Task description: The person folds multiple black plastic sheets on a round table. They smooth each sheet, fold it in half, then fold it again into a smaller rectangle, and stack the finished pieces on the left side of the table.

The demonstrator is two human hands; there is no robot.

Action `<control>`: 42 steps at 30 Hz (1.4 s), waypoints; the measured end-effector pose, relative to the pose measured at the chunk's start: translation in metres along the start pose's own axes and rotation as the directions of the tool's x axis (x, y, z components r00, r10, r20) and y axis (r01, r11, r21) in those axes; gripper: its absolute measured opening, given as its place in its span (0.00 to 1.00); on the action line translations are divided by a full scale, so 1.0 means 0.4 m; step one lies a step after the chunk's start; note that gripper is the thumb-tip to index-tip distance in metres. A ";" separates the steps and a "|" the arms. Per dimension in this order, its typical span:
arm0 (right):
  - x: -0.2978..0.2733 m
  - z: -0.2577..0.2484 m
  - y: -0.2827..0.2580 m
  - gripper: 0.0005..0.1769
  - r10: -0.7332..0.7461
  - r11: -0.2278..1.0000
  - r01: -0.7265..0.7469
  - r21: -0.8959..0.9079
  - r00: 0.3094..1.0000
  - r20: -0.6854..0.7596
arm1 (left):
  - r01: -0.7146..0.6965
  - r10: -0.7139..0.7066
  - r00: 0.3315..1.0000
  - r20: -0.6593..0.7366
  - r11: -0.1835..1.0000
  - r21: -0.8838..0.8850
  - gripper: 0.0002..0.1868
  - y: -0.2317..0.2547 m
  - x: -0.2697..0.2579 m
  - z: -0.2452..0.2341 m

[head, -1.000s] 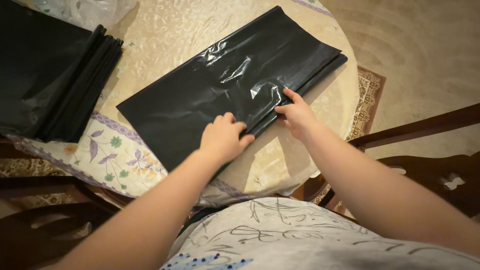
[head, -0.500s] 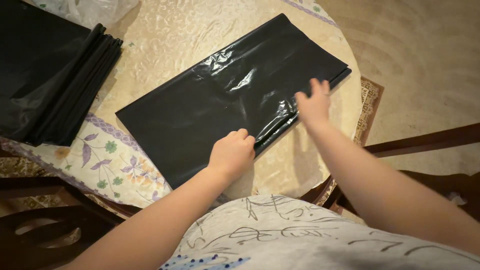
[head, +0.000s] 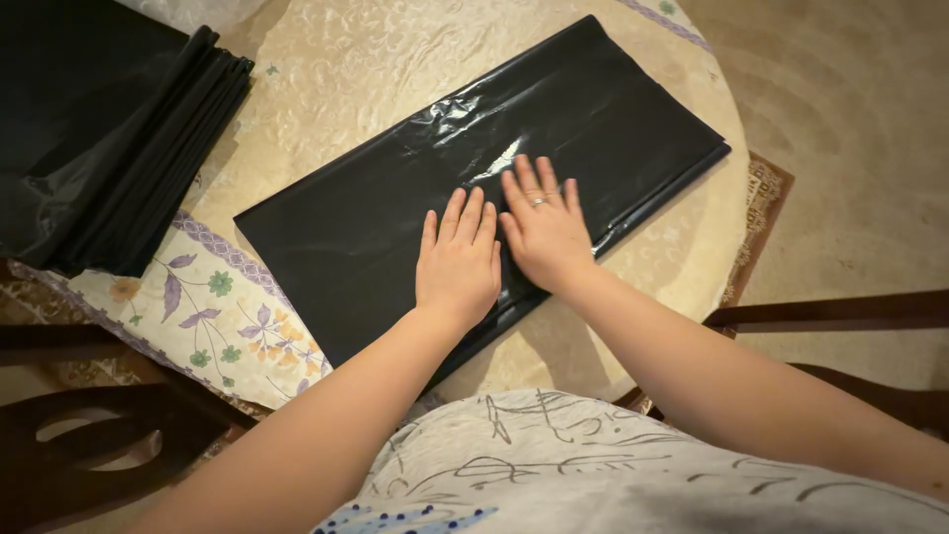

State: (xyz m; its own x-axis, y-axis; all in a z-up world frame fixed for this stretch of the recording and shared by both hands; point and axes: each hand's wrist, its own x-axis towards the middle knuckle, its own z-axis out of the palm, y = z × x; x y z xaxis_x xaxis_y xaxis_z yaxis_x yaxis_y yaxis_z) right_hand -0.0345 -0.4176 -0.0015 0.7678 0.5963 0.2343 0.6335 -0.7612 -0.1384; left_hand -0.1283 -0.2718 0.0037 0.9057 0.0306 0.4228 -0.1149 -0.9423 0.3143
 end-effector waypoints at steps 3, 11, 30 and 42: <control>0.014 0.004 -0.026 0.32 -0.089 0.994 0.088 0.058 0.996 0.013 | 0.060 -0.061 0.995 0.076 0.998 0.014 0.32 -0.020 -0.008 0.039; 0.149 0.010 -0.025 0.26 -0.138 0.982 0.139 0.124 0.990 -0.021 | 0.286 -0.281 0.953 0.113 0.958 -0.032 0.29 -0.053 0.027 0.037; 0.392 0.085 0.021 0.35 -0.133 0.989 0.144 -0.009 0.932 0.338 | 0.567 -0.590 0.799 0.112 0.803 0.187 0.41 -0.224 0.167 0.055; 0.516 0.012 0.321 0.42 0.361 0.930 -0.337 -0.147 0.911 0.201 | 0.707 -0.736 0.677 -0.005 0.648 0.285 0.43 -0.329 0.035 -0.048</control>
State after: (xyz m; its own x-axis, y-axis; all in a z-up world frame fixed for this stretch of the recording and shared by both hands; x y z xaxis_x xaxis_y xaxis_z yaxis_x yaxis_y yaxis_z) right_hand 0.2058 -0.3910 0.0247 0.9472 0.3193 -0.0300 0.3168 -0.9462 -0.0663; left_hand -0.1083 -0.1409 -0.0154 0.6956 0.7160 0.0587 0.6818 -0.6837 0.2603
